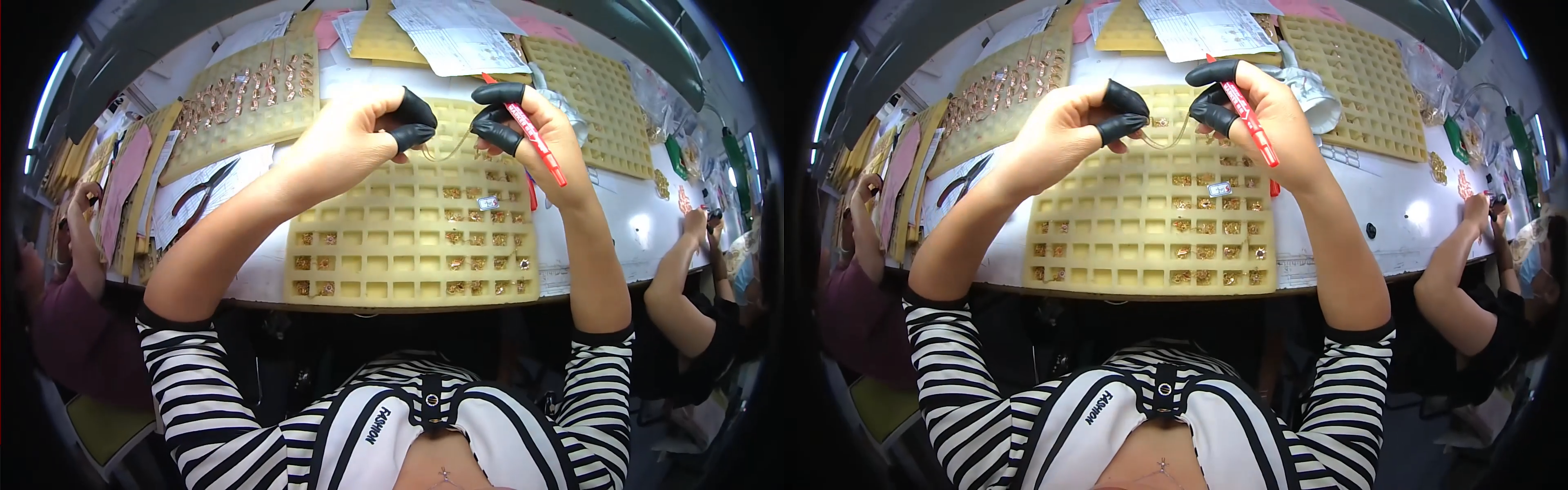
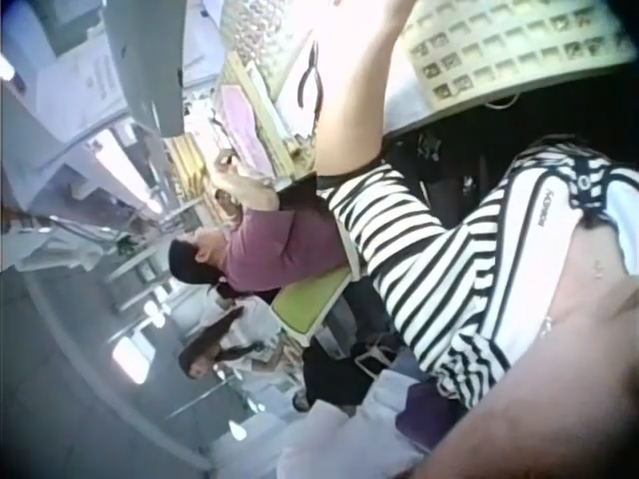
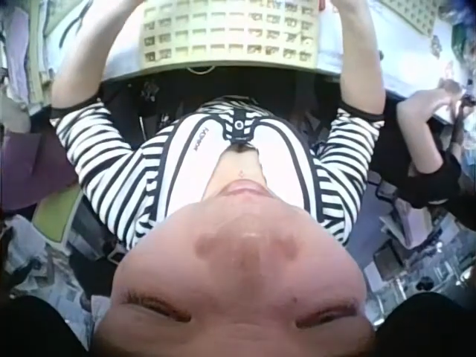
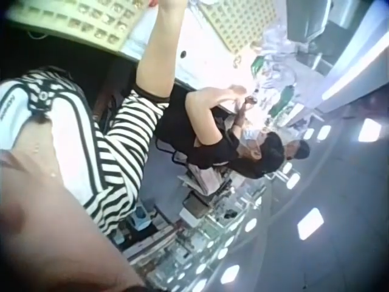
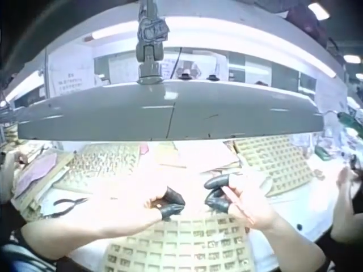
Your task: Polishing and cleaning small gold-colored jewelry components at a production workbench.
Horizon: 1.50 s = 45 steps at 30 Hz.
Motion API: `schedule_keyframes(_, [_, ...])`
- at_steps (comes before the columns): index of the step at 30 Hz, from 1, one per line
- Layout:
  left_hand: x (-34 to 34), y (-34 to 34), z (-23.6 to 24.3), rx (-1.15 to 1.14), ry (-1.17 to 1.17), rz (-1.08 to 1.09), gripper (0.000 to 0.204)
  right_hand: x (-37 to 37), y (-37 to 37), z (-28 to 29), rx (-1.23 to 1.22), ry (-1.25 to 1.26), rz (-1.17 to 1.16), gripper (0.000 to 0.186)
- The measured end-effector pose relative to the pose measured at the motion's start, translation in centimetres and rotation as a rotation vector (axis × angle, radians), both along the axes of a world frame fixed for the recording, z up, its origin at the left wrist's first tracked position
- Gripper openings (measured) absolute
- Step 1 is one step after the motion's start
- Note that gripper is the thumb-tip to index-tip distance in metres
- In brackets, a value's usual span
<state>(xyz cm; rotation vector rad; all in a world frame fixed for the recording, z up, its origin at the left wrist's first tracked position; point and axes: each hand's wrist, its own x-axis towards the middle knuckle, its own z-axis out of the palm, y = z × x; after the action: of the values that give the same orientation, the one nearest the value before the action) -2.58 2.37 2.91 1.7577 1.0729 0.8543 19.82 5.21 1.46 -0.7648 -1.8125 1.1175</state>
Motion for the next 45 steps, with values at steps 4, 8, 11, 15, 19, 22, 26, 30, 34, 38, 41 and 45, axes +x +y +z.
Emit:
schedule_keyframes(4, [1.6,0.6,-0.6,-0.012,0.062,-0.036,0.013,0.4,-0.2,0.1,-0.019,-0.009,-0.009,0.027])
schedule_keyframes(8, [2.4,1.2,-1.3,-0.012,0.061,-0.051,0.018,0.5,-0.4,0.1,-0.039,-0.025,-0.013,0.027])
schedule_keyframes(11, [2.6,1.6,-1.9,-0.023,0.05,-0.074,0.019,0.6,-0.4,0.3,-0.036,-0.023,-0.009,0.028])
schedule_keyframes(15, [2.8,1.8,-2.9,0.016,-0.018,-0.055,0.013,0.6,-0.5,0.4,-0.027,-0.029,-0.002,0.028])
schedule_keyframes(19, [2.8,1.8,-3.2,0.012,0.023,-0.039,0.013,0.6,-0.7,0.1,-0.053,-0.033,0.011,0.03])
schedule_keyframes(22, [2.6,1.8,-3.6,0.054,0.075,-0.047,0.014,0.4,-0.6,-0.3,-0.067,-0.133,0.018,0.031])
schedule_keyframes(26, [2.0,0.9,-2.6,0.059,0.153,-0.013,0.011,0.1,-0.4,-1.0,-0.146,-0.188,0.026,0.041])
schedule_keyframes(30, [-0.7,-0.7,-0.7,0.299,0.279,0.0,0.012,0.3,-0.5,-0.9,-0.051,-0.199,-0.034,0.047])
schedule_keyframes(34, [-4.2,-3.5,0.8,0.292,0.54,0.043,0.012,0.0,-1.2,-0.3,0.062,-0.247,-0.165,0.019])
schedule_keyframes(38, [-6.7,-6.9,0.9,0.219,0.734,-0.022,0.011,-0.6,-1.4,-0.6,0.065,-0.205,-0.155,0.022])
schedule_keyframes(41, [-7.1,-8.5,-0.4,0.234,0.709,-0.002,0.011,-1.0,-1.7,-0.3,0.128,-0.251,-0.152,0.025])
schedule_keyframes(45, [-6.3,-8.7,-1.5,0.435,0.738,-0.019,0.014,0.0,-1.8,-0.4,0.175,-0.236,-0.184,0.026])
